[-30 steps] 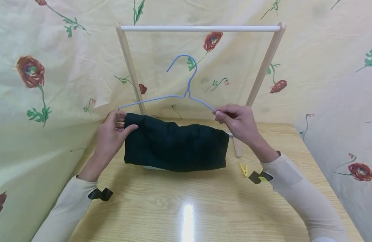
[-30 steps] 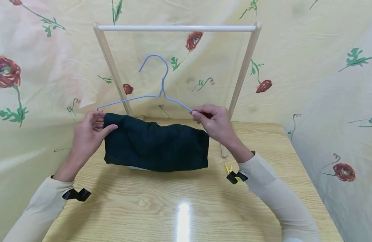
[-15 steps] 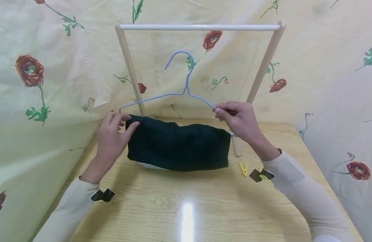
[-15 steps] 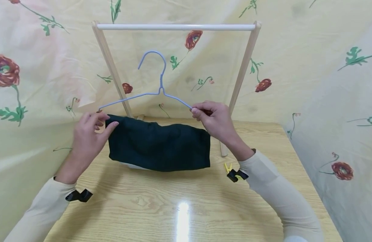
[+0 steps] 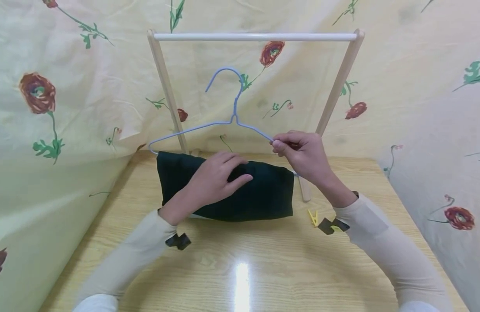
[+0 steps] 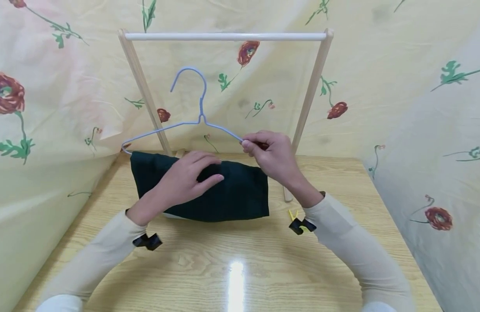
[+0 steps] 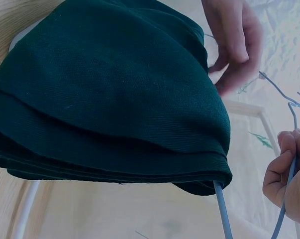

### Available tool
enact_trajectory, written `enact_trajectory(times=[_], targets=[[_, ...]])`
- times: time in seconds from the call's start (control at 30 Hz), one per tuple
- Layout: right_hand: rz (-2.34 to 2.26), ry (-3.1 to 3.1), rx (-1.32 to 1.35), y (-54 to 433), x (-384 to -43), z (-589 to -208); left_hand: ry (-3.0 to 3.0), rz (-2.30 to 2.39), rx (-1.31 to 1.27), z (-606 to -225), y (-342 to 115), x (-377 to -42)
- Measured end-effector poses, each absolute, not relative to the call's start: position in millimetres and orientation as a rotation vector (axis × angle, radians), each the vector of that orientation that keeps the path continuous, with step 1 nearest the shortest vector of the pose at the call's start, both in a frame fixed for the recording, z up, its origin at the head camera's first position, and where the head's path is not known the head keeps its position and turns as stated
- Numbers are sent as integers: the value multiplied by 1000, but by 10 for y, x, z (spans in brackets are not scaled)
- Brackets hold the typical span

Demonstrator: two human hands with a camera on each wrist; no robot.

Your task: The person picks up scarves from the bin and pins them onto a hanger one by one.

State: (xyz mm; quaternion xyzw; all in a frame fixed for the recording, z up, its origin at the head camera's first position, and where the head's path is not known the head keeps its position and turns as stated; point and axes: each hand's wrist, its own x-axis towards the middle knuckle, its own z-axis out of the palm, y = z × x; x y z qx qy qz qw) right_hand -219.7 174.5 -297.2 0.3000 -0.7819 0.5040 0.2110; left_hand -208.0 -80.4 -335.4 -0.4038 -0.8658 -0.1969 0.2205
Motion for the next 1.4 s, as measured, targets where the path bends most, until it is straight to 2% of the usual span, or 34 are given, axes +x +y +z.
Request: enact_trajectory(times=[0.17, 0.33, 0.53, 0.9, 1.1, 1.4], targets=[[1397, -2183, 831, 1721, -2190, -2968, -2671, -527, -1094, -3301, -618, -2210], [1398, -2199, 808, 1704, -2175, -2949, -2711, -514, -1188, -3318, -556, -2301], [1385, -2200, 814, 1691, -2177, -2943, -2527, -572, -1303, -3388, -544, -2346], [1439, -2231, 840, 1670, -2198, -2995, -1947, -870, -1358, -3496, -564, -2446], [1451, -2217, 879, 1644, -2205, -3024, -1811, -751, -1400, -3471, -547, -2457], [1462, -2227, 799, 1651, -2182, -2994, -1879, -643, -1417, -3495, -500, -2419]])
